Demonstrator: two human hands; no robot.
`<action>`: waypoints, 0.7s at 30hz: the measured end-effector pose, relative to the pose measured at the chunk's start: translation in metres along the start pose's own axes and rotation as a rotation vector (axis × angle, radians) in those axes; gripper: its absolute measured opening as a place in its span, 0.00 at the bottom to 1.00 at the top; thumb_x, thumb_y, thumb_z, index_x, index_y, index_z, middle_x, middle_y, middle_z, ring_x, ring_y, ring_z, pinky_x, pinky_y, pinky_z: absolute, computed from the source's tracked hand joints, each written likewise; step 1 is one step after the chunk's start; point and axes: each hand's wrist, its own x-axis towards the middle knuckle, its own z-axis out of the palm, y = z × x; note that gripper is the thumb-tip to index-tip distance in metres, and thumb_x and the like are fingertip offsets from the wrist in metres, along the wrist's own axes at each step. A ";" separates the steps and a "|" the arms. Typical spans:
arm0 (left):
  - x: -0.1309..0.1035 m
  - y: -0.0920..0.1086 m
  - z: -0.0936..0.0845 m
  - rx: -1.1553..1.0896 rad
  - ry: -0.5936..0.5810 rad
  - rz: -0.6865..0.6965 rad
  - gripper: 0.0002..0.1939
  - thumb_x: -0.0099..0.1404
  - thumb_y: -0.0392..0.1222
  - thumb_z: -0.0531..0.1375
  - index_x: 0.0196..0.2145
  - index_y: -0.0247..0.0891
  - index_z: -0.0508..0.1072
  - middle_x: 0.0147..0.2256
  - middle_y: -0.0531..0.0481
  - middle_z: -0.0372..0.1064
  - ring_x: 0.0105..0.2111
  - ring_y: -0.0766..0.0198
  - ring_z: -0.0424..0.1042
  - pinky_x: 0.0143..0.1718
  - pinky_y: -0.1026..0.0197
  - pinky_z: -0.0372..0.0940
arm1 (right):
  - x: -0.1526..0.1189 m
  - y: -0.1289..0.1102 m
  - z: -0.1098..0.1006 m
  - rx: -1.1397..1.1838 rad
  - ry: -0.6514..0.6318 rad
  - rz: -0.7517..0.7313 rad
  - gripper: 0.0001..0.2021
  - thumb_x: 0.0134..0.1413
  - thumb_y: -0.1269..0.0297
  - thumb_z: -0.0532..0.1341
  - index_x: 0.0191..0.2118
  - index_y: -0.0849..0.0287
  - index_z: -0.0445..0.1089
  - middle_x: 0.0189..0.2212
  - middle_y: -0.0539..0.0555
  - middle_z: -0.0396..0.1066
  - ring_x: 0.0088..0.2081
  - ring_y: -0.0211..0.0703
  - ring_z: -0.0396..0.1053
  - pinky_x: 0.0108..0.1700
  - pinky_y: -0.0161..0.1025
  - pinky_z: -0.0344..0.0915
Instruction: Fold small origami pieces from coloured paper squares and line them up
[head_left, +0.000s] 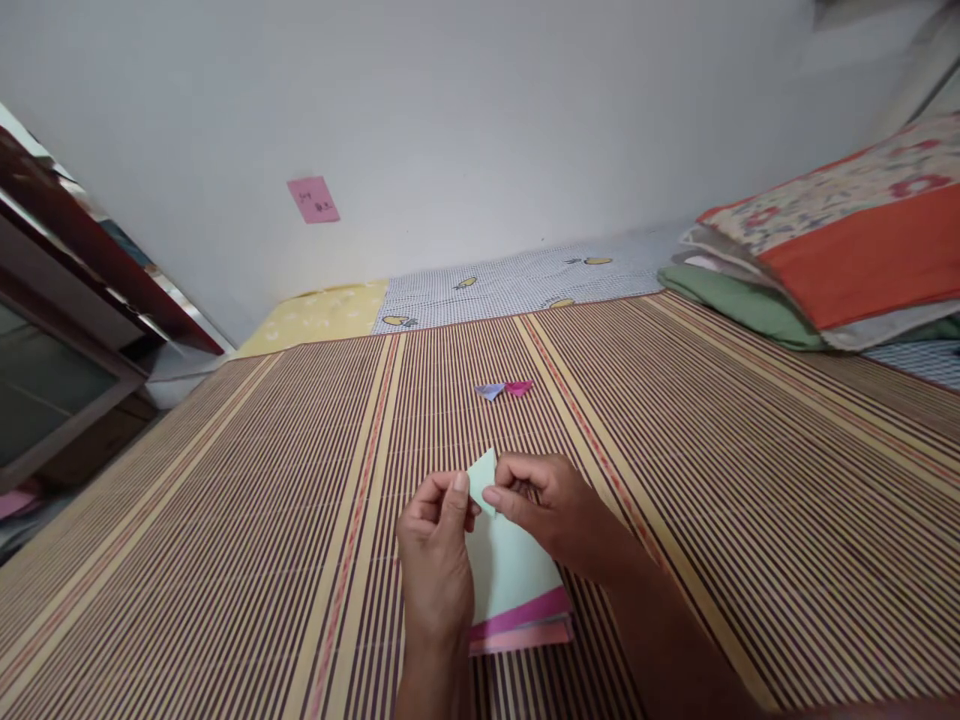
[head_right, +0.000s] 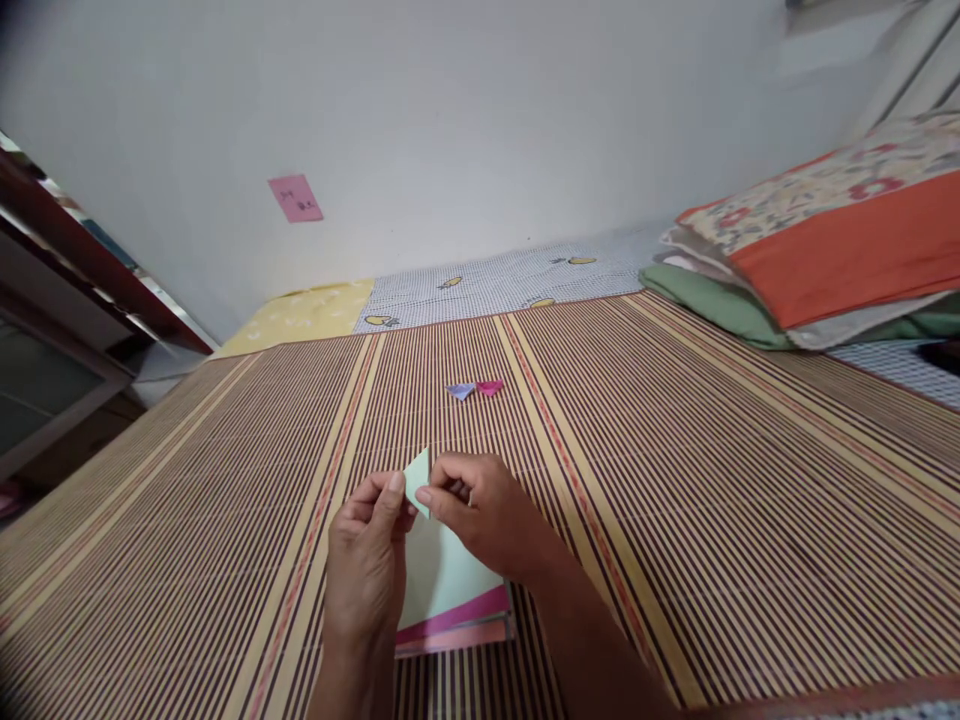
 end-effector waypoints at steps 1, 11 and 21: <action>0.000 -0.002 0.000 -0.035 -0.002 -0.012 0.15 0.63 0.50 0.68 0.29 0.36 0.74 0.24 0.54 0.64 0.26 0.68 0.62 0.29 0.67 0.59 | 0.000 -0.001 0.002 -0.035 0.033 -0.024 0.14 0.59 0.68 0.61 0.23 0.58 0.60 0.22 0.45 0.58 0.26 0.36 0.56 0.29 0.35 0.52; 0.002 0.006 0.010 -0.261 0.056 -0.046 0.18 0.54 0.50 0.74 0.26 0.35 0.74 0.20 0.57 0.62 0.22 0.72 0.59 0.26 0.70 0.60 | -0.002 0.002 0.010 -0.083 -0.009 -0.033 0.13 0.61 0.67 0.60 0.26 0.57 0.60 0.23 0.45 0.59 0.26 0.36 0.57 0.29 0.35 0.51; 0.011 0.013 0.001 -0.472 0.081 -0.243 0.19 0.41 0.41 0.80 0.27 0.33 0.77 0.22 0.56 0.69 0.21 0.73 0.66 0.26 0.71 0.65 | -0.002 0.006 0.015 -0.074 -0.037 -0.043 0.15 0.64 0.63 0.62 0.26 0.57 0.62 0.24 0.45 0.61 0.27 0.36 0.59 0.30 0.35 0.53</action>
